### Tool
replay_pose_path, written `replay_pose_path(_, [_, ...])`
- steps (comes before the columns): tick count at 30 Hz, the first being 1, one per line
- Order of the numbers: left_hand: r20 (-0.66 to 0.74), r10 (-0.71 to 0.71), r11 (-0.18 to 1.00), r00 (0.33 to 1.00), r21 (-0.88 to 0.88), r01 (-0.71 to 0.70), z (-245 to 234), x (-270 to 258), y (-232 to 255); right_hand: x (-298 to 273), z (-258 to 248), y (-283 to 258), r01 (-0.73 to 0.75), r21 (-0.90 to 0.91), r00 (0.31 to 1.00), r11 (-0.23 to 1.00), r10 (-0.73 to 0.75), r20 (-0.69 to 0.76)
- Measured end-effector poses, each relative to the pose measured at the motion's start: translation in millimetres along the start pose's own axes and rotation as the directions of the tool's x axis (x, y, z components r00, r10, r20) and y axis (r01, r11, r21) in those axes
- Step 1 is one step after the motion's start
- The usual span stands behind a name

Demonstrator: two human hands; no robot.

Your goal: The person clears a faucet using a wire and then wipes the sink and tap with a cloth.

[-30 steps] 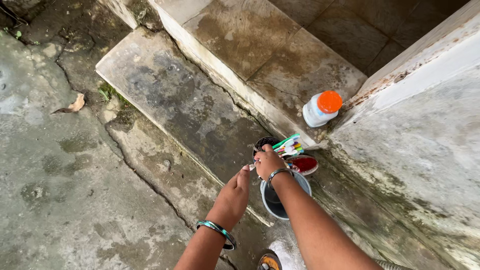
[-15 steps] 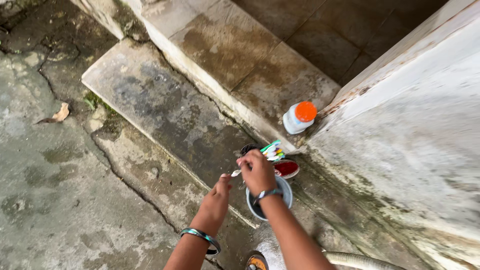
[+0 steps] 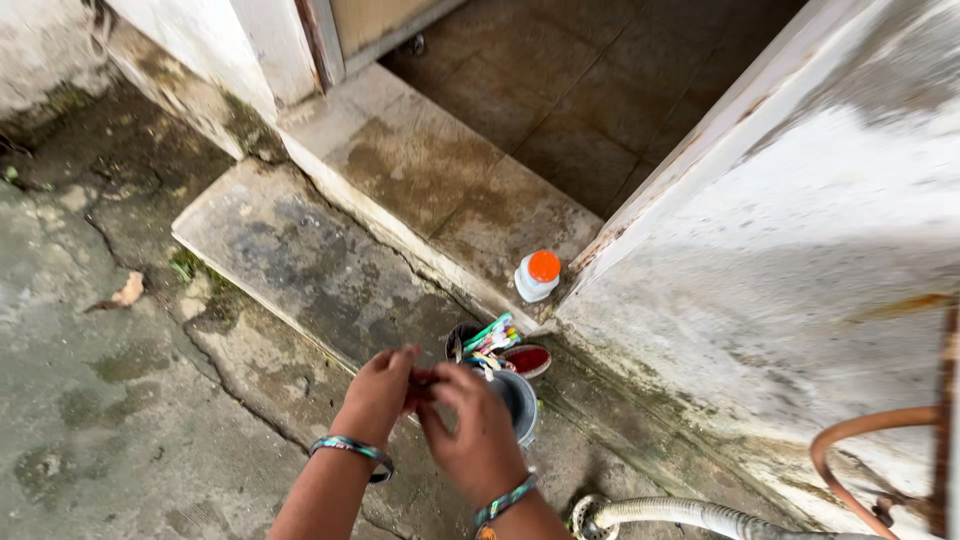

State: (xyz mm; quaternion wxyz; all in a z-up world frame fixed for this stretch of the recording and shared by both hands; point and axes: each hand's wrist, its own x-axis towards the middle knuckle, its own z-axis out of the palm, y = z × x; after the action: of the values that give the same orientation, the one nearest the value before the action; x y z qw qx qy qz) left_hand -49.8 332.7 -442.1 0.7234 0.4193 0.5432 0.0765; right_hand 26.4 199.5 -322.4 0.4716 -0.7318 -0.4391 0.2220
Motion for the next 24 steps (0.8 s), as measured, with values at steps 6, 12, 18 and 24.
replay_pose_path(6, [-0.010,0.092,0.995,0.996,-0.023,-0.093,-20,-60,16,-24,-12,-48,0.053,0.070,0.997,0.996,-0.057,0.054])
replay_pose_path(12, [-0.035,0.277,0.959,0.960,0.065,-0.274,-7,-153,57,-23,-38,-83,-0.235,0.027,0.971,0.972,0.236,-0.035])
replay_pose_path(18, [-0.007,0.512,0.843,0.859,0.195,-0.501,21,-245,99,-18,-62,-109,-0.186,0.110,0.959,0.976,0.205,-0.195])
replay_pose_path(24, [0.096,0.480,0.868,0.872,0.088,-0.488,56,-331,132,-30,-107,-140,-0.343,0.813,0.783,0.469,0.622,-0.028])
